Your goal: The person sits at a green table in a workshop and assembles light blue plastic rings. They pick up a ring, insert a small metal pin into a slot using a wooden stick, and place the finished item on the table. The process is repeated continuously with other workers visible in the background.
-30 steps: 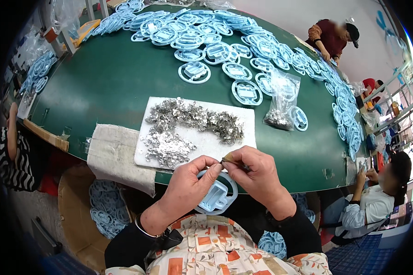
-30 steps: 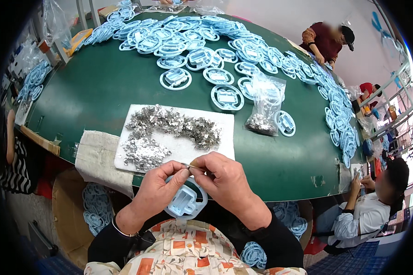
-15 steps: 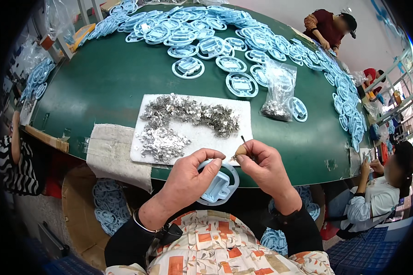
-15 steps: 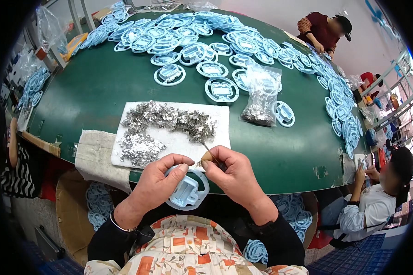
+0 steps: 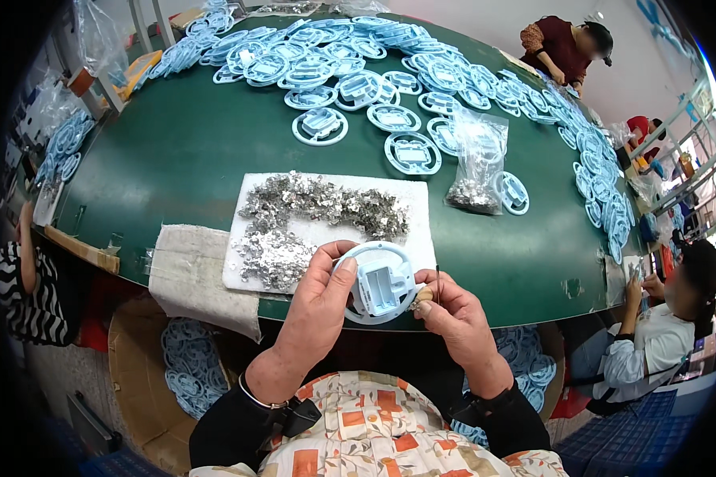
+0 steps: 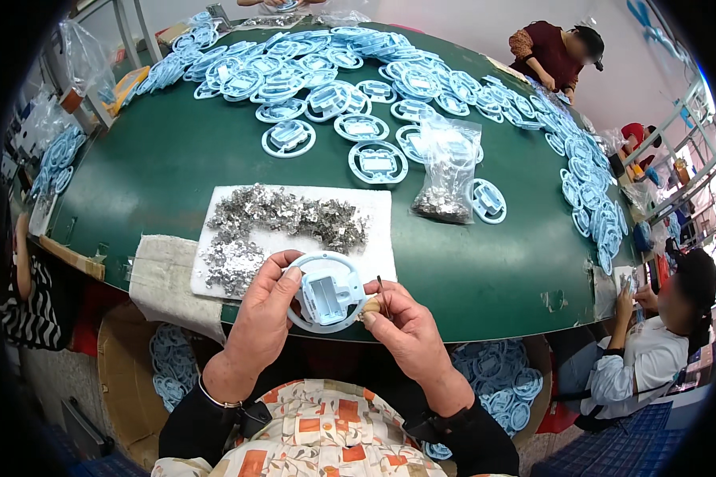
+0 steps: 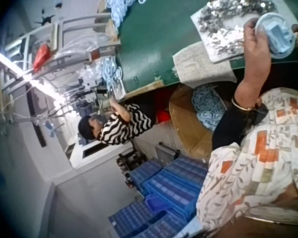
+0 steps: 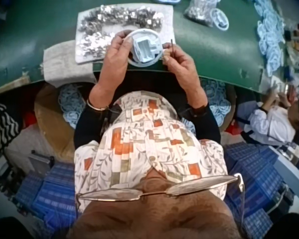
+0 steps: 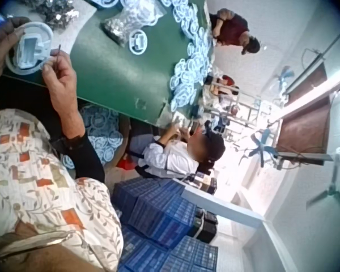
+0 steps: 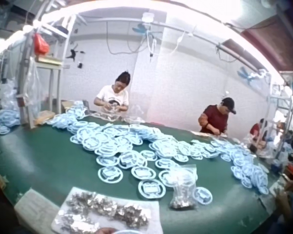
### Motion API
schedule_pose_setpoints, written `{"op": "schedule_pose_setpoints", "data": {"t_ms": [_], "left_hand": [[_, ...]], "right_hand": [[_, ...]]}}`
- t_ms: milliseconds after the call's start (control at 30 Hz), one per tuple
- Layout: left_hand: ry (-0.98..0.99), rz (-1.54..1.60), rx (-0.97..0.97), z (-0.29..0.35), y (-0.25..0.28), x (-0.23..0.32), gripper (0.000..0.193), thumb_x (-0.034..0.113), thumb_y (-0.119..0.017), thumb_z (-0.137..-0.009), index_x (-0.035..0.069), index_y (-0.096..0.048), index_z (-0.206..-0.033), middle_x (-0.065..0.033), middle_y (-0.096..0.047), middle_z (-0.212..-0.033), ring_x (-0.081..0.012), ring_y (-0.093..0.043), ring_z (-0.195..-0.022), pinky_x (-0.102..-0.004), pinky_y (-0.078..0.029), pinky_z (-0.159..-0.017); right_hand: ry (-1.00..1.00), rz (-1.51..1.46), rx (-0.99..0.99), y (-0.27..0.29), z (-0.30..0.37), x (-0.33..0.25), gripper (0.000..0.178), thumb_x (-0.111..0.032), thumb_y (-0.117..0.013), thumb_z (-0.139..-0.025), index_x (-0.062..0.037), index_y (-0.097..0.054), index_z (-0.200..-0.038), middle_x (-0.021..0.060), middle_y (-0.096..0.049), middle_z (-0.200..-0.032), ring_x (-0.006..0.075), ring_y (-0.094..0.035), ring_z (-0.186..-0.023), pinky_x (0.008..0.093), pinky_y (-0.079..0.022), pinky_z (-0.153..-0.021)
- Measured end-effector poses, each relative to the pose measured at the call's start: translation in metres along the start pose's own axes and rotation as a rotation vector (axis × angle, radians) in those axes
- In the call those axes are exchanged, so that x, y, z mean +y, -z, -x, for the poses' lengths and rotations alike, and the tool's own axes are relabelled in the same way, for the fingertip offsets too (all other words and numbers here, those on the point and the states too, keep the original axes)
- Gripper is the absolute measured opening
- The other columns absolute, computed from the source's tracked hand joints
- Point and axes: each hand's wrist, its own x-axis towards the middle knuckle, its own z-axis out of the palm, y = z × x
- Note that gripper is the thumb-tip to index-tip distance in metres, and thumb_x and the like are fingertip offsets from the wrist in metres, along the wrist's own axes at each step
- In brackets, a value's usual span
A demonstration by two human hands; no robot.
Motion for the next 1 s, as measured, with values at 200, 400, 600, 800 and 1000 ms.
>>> {"op": "schedule_pose_setpoints", "data": {"t_ms": [200, 400, 600, 800, 1000], "left_hand": [[0.026, 0.028, 0.050, 0.000, -0.006, -0.001, 0.028, 0.022, -0.048, -0.111, 0.004, -0.050, -0.132, -0.0004, -0.061, -0.106, -0.0030, -0.054, -0.090, -0.0210, -0.047, -0.077], [0.060, 0.087, 0.060, 0.000, -0.007, -0.001, 0.027, 0.019, -0.050, -0.110, 0.003, -0.049, -0.131, -0.0011, -0.062, -0.108, -0.0047, -0.056, -0.094, -0.0225, -0.049, -0.080], [0.129, -0.179, -0.223, -0.001, -0.012, 0.025, 0.040, 0.017, -0.069, -0.099, 0.000, -0.052, -0.131, -0.0044, -0.066, -0.107, -0.0077, -0.061, -0.096, -0.0253, -0.052, -0.085], [0.283, -0.453, -0.387, -0.007, -0.007, 0.032, 0.032, 0.015, -0.072, -0.096, 0.001, -0.059, -0.122, -0.0032, -0.066, -0.100, -0.0072, -0.062, -0.093, -0.0255, -0.054, -0.082], [0.127, -0.453, -0.157, -0.006, -0.005, -0.003, 0.047, 0.015, -0.067, -0.099, -0.001, -0.044, -0.137, -0.0070, -0.064, -0.112, -0.0081, -0.065, -0.093, -0.0246, -0.058, -0.077]], "right_hand": [[-0.208, -0.118, -0.011, -0.003, 0.004, -0.007, 0.011, -0.009, -0.062, -0.100, 0.0003, -0.064, -0.106, -0.0018, -0.059, -0.100, 0.0026, -0.051, -0.086, 0.0199, -0.043, -0.078], [-0.154, -0.127, -0.026, 0.004, 0.004, -0.003, 0.012, -0.010, -0.062, -0.100, -0.0008, -0.063, -0.107, -0.0049, -0.056, -0.090, 0.0023, -0.048, -0.079, 0.0192, -0.041, -0.072], [-0.071, 0.151, -0.180, 0.029, -0.002, -0.022, 0.003, -0.005, -0.065, -0.094, -0.0018, -0.064, -0.095, -0.0024, -0.056, -0.094, 0.0030, -0.047, -0.078, 0.0214, -0.040, -0.068], [0.034, 0.358, -0.132, 0.027, -0.005, -0.047, 0.006, -0.003, -0.066, -0.090, 0.0009, -0.066, -0.094, 0.0054, -0.064, -0.109, 0.0048, -0.056, -0.083, 0.0208, -0.045, -0.067], [0.295, 0.514, 0.155, 0.016, -0.010, -0.015, 0.008, 0.000, -0.069, -0.088, 0.0014, -0.067, -0.096, 0.0082, -0.066, -0.107, 0.0065, -0.058, -0.076, 0.0222, -0.046, -0.061]]}}
